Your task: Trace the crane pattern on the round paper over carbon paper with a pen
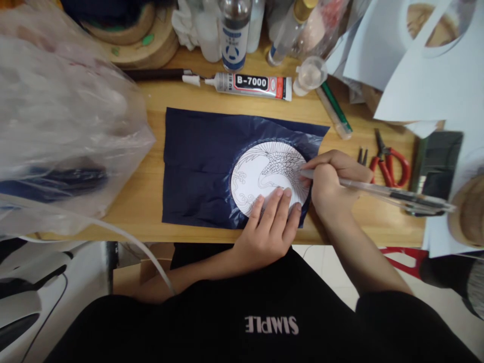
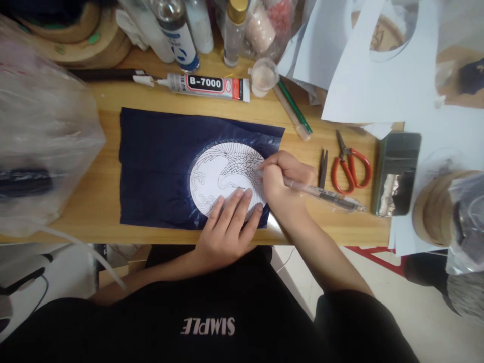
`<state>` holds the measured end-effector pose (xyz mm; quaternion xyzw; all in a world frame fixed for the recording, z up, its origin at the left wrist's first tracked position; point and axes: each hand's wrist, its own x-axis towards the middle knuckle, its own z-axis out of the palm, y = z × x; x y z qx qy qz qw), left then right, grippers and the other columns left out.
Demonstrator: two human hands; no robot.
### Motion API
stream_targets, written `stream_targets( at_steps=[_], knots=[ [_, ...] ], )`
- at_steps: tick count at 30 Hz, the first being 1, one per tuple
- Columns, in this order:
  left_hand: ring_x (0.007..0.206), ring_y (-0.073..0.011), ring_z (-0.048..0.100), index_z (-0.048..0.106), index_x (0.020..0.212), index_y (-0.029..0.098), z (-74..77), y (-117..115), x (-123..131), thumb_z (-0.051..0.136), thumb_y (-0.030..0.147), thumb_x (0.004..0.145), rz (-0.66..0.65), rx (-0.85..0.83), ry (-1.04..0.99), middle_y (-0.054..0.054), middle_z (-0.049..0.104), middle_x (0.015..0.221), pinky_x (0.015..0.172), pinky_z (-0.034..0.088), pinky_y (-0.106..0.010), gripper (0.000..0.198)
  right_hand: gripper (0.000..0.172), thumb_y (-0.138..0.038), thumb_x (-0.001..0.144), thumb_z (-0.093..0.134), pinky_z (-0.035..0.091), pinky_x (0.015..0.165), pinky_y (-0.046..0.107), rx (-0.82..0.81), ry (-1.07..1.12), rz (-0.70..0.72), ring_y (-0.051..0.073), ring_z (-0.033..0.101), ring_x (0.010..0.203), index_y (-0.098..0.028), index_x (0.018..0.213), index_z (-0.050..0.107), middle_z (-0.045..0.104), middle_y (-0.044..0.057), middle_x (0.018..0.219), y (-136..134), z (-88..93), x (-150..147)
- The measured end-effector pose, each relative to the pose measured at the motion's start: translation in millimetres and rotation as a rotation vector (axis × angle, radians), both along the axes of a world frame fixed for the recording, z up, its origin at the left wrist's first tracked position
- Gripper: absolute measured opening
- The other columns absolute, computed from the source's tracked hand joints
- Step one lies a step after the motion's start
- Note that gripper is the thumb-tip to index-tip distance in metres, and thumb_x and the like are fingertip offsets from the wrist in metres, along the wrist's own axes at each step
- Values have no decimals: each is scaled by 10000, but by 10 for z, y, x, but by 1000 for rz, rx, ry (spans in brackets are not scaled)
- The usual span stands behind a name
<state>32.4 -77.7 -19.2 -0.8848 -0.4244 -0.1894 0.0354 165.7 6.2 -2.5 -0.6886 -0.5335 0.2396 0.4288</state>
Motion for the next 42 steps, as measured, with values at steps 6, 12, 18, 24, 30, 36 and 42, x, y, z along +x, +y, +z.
stream_targets(
  at_steps=[6,12,18,24,30,36,42],
  knots=[
    [1274,-346,496,550,1272,59,4,-3,0,556,420,928,-2,-12,-22,-227,549,1333,1043,401,-477,498,211,-107,671,459,422,419,203,7,35,-3,86,560,422,-159,565,634,605,-34,491,19,3,-9],
    [1274,-348,495,554,1273,62,2,-5,5,569,444,916,3,-7,-25,-226,552,1330,1049,400,-479,523,206,-112,669,474,453,465,214,-4,26,38,88,569,451,-159,589,658,622,-28,519,28,-9,24],
    [1294,-360,467,528,1281,47,-2,-11,2,505,522,932,-8,-23,-28,-247,522,1352,1080,354,-503,590,200,-134,636,468,434,454,221,-52,32,19,99,559,479,-177,567,650,595,-31,510,55,4,9],
    [1291,-370,468,507,1296,38,4,-6,-19,497,506,934,-31,-40,-12,-265,498,1367,1066,370,-510,592,207,-121,612,421,309,322,206,-105,402,-86,85,450,325,-193,515,589,543,-37,407,135,45,14],
    [1290,-372,469,502,1301,35,5,-7,-21,530,433,923,-37,-36,10,-269,485,1375,1066,366,-513,550,192,-143,611,420,205,290,193,-45,559,-108,84,440,298,-197,496,564,539,-25,392,199,67,99],
    [1290,-365,471,516,1295,45,-4,-15,-12,520,368,919,-15,4,29,-244,518,1357,1040,400,-500,496,188,-177,690,440,189,299,193,11,551,-126,81,442,313,-198,527,530,504,-34,396,213,83,188],
    [1286,-389,469,523,1291,23,0,-12,-10,481,527,921,-34,0,12,-268,523,1344,1038,385,-517,626,206,-193,714,426,167,296,217,34,575,-143,83,390,288,-199,534,524,508,-22,399,226,102,243]
  ],
)
